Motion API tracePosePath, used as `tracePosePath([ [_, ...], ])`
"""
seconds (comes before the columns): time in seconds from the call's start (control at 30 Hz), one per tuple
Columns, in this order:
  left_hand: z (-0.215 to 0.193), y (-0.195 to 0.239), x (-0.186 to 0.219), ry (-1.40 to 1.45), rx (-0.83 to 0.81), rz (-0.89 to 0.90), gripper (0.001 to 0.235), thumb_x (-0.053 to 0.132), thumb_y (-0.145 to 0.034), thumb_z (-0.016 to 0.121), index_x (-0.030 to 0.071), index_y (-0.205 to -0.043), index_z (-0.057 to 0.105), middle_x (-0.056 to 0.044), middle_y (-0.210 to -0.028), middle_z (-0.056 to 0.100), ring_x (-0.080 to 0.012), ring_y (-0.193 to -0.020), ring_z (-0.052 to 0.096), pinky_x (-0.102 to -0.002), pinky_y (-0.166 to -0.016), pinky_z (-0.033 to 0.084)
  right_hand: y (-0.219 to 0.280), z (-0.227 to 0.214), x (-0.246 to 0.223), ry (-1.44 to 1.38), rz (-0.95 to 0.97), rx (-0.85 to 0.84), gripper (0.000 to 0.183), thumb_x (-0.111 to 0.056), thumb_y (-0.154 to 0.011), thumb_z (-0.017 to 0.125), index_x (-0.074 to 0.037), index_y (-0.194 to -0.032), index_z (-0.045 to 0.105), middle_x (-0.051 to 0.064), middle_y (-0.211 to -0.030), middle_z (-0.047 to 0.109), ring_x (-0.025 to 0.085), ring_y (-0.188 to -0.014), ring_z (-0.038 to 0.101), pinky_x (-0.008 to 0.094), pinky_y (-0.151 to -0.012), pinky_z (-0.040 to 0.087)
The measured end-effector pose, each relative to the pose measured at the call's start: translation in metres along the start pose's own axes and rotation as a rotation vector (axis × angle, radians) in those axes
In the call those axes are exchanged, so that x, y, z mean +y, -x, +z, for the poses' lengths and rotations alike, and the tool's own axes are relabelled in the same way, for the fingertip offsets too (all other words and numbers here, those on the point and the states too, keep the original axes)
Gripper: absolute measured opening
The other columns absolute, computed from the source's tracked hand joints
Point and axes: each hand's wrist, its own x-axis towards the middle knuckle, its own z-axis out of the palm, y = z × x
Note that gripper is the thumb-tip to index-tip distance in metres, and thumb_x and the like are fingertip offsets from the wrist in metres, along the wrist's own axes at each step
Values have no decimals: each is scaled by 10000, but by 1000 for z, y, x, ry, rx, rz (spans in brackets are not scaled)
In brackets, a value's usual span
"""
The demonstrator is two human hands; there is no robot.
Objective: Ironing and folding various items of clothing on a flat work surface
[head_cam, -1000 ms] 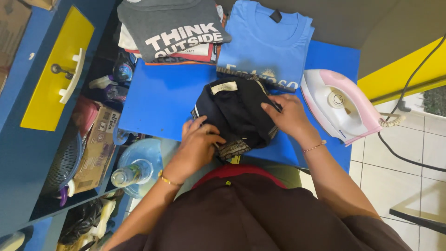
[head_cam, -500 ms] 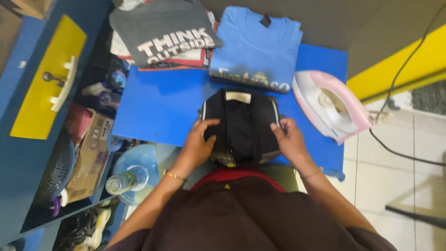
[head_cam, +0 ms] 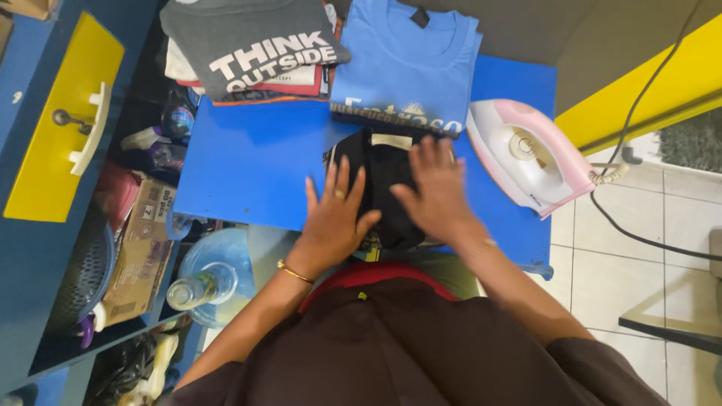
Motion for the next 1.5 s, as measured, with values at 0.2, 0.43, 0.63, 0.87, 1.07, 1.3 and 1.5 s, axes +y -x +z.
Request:
tracePosePath([
  [0.2,29,4,-14,-105,-210,-44,828,627,-1020,413,101,-1629,218,-242,-1695,65,-451,-1556,58,-733,-1169,60,-14,4,-8,-55,207,-434,801,-618,-1046,380,-56,-1613,319,193,-1719,139,455,-1568,40,709,-1191,36],
  [0.43,14,7,-23,149,-155,-52,731,482,-1028,509,137,-1625,266,-232,-1672,188,-456,-1538,150,-695,-1177,102,-7,-38,59,-178,104,259,404,-329,-1013,716,-141,-1370,687,195,-1307,678,439,-1276,575,529,-1078,411],
  [0.63,-18,-3,-22,372,33,-316,667,212,-984,613,47,-1569,338,-288,-1479,486,-470,-1400,446,-591,-1123,375,-34,-91,140,274,378,90,520,-488,-1028,643,-166,-1436,664,159,-1336,662,395,-1228,592,545,-1008,443],
  [0.87,-18,-17,-22,387,-122,-449,855,193,-944,682,147,-1641,189,-317,-1472,473,-487,-1346,507,-568,-1037,486,-47,-98,153,181,732,-251,608,-625,-902,670,-144,-1261,767,232,-995,768,483,-979,729,577,-839,557],
  [1.07,-14,0,-35,550,-158,-565,913,298,-884,706,284,-1624,173,-36,-1092,556,-210,-718,648,-361,-732,492,-10,-140,123,-89,752,-44,522,-548,-1034,620,-32,-1011,694,202,-937,686,375,-843,620,490,-689,422],
  [1.3,-26,-1,-20,597,-214,-624,1008,216,-828,770,322,-1630,169,-33,-925,586,-179,-705,623,-326,-694,488,-19,-142,19,-5,583,-246,612,-687,-813,584,-250,-1200,764,72,-1150,753,331,-1084,681,440,-903,477],
  [1.5,-31,-2,-11,529,-190,-598,1102,160,-814,821,179,-1635,86,-259,-1304,615,-450,-1258,600,-515,-1048,503,-48,-84,-20,-3,153,-538,603,-800,-854,538,-310,-1164,704,69,-1019,775,324,-1051,732,511,-913,560],
])
